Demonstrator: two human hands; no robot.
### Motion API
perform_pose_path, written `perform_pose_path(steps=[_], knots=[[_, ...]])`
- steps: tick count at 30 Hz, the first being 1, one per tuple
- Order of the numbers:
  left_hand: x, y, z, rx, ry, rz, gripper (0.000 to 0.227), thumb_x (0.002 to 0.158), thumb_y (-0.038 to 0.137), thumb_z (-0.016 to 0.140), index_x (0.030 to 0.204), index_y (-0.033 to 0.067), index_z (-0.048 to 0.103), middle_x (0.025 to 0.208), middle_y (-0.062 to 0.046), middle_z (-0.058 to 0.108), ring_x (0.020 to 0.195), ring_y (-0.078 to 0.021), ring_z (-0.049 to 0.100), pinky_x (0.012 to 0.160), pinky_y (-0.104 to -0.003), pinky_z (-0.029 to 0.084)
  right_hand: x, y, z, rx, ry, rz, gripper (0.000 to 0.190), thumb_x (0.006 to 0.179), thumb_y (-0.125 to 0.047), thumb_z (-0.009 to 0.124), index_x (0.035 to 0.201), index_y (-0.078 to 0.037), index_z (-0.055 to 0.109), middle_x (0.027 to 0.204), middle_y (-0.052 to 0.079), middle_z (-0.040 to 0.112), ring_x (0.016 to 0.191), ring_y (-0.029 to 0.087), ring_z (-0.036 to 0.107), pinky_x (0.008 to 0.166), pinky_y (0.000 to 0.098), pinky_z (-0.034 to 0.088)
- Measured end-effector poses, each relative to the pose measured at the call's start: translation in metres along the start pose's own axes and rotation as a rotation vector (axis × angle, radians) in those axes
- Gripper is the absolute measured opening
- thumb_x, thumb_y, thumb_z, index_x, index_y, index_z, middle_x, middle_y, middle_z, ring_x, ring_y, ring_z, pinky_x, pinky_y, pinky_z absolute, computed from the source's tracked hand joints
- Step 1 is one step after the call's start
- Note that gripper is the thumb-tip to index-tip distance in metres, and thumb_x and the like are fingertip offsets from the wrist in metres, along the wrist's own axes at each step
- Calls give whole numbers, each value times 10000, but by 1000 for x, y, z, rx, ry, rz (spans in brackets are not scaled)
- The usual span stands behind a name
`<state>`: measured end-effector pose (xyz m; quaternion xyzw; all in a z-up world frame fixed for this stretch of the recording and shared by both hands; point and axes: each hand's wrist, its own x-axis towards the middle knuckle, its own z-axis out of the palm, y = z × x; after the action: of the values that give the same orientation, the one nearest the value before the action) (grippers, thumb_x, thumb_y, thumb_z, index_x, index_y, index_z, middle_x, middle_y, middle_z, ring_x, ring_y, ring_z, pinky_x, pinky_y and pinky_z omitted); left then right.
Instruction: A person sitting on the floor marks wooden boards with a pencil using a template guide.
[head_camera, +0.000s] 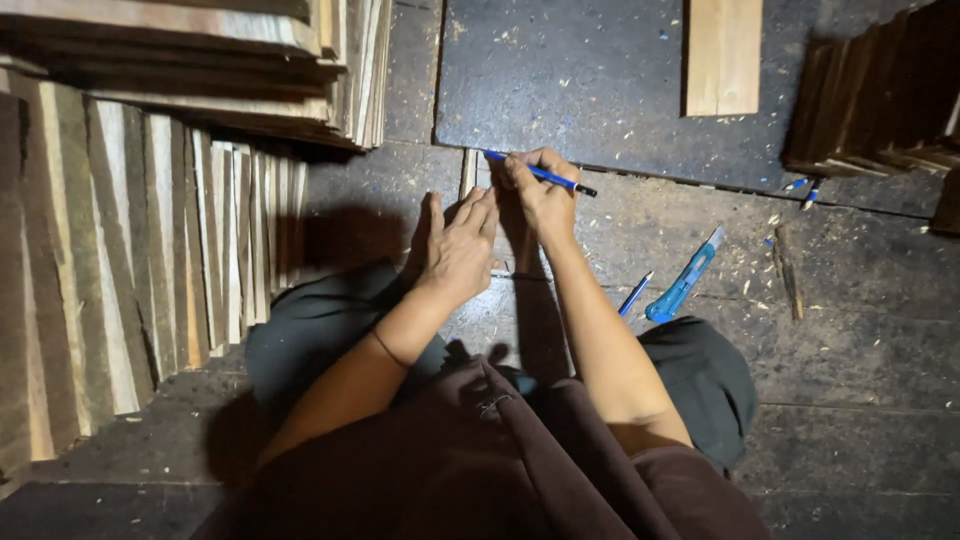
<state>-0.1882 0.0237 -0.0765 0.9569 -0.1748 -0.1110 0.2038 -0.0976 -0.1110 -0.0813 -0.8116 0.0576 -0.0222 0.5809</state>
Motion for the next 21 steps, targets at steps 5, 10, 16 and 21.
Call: perform_pose_path(steps=[5,10,16,21], knots=[[0,1,2,-7,24,15,774,791,318,791,1430,-4,495,1581,-159,370,1519,-306,272,1161,-741,102,0,-10,-6,-9,-17,12,60,839,-106,808,813,-74,764,610,58,684,589,94,572,538,253,442],[2,2,2,11,0,3,784,810,323,771,1456,-3,470,1578,-169,367,1522,-320,267,1151,-754,112,18,-1,-10,-53,-90,-37,58,808,-87,793,796,-46,754,730,143,742,638,159,646,548,294,476],[4,-1,9,27,-34,9,831,831,369,736,1504,10,407,1621,-162,313,1544,-318,224,1152,-772,76,25,8,-21,-163,-182,-8,51,775,-156,796,761,-123,759,678,50,719,594,114,614,516,236,439],[5,-1,8,75,-77,-14,821,830,377,726,1496,10,417,1634,-152,287,1539,-310,230,1144,-784,101,44,11,-13,-166,-194,22,63,788,-138,775,747,-96,753,693,69,730,566,111,581,484,225,414]])
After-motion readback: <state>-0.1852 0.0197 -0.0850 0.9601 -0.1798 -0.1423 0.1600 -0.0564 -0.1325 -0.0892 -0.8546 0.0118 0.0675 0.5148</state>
